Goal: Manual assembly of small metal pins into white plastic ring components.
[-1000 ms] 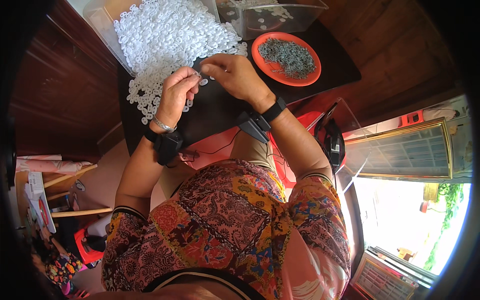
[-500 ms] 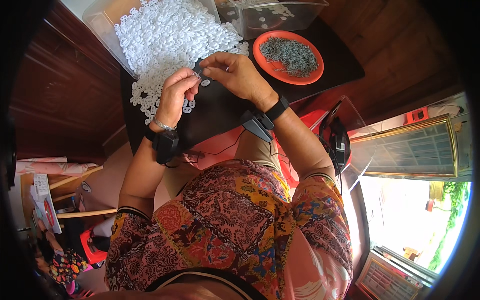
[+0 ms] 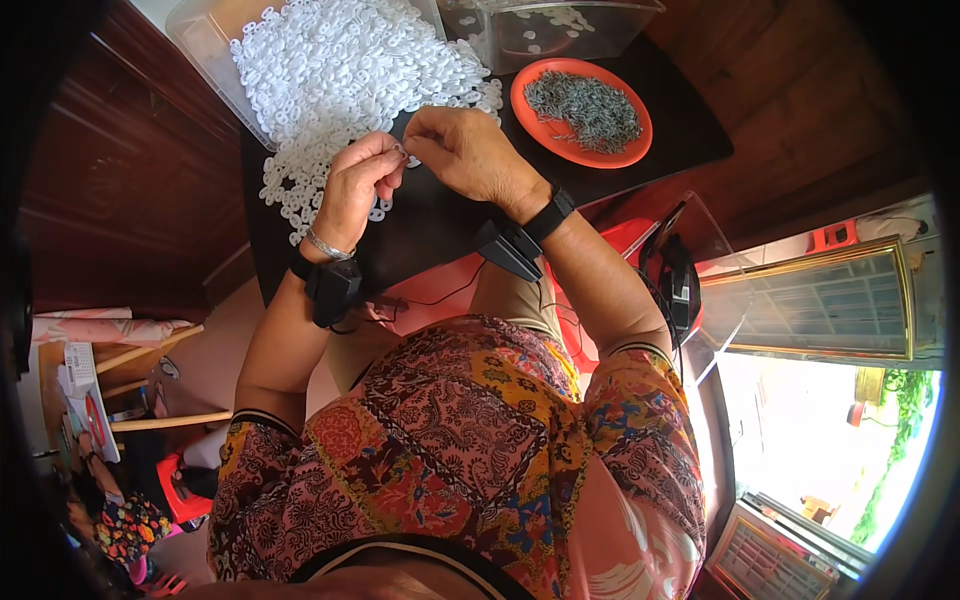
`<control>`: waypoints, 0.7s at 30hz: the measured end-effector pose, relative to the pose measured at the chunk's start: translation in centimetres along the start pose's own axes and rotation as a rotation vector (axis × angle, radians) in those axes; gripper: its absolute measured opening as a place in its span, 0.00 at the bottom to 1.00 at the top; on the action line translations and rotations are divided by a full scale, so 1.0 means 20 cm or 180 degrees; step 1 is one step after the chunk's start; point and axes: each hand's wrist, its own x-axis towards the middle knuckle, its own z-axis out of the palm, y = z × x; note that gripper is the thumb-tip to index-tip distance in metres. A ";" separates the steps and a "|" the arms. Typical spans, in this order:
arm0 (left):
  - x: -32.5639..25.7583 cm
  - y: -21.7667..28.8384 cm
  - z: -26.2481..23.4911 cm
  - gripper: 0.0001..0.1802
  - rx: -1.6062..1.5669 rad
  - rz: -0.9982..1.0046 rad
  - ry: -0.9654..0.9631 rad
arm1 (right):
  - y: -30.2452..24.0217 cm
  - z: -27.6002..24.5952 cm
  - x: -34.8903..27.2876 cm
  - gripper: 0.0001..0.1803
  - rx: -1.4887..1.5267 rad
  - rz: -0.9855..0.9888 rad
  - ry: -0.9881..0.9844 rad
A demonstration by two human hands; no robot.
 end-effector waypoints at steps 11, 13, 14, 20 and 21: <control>-0.01 0.00 0.02 0.12 -0.0049 -0.0054 0.0032 | -0.01 0.02 0.01 0.07 -0.0294 -0.0248 0.0070; -0.01 0.00 0.02 0.12 -0.0033 -0.0049 0.0034 | -0.01 0.02 0.00 0.07 -0.0308 -0.0264 0.0073; 0.00 0.00 0.02 0.11 -0.0040 -0.0063 0.0039 | -0.01 0.02 0.01 0.08 -0.0376 -0.0291 0.0031; 0.04 -0.01 -0.04 0.09 -0.0201 0.0208 0.0326 | -0.02 -0.06 0.06 0.10 -0.0501 0.0028 -0.0043; 0.05 -0.02 -0.07 0.08 -0.0310 0.0374 0.0482 | 0.01 -0.09 0.08 0.11 -0.0496 -0.0147 0.0162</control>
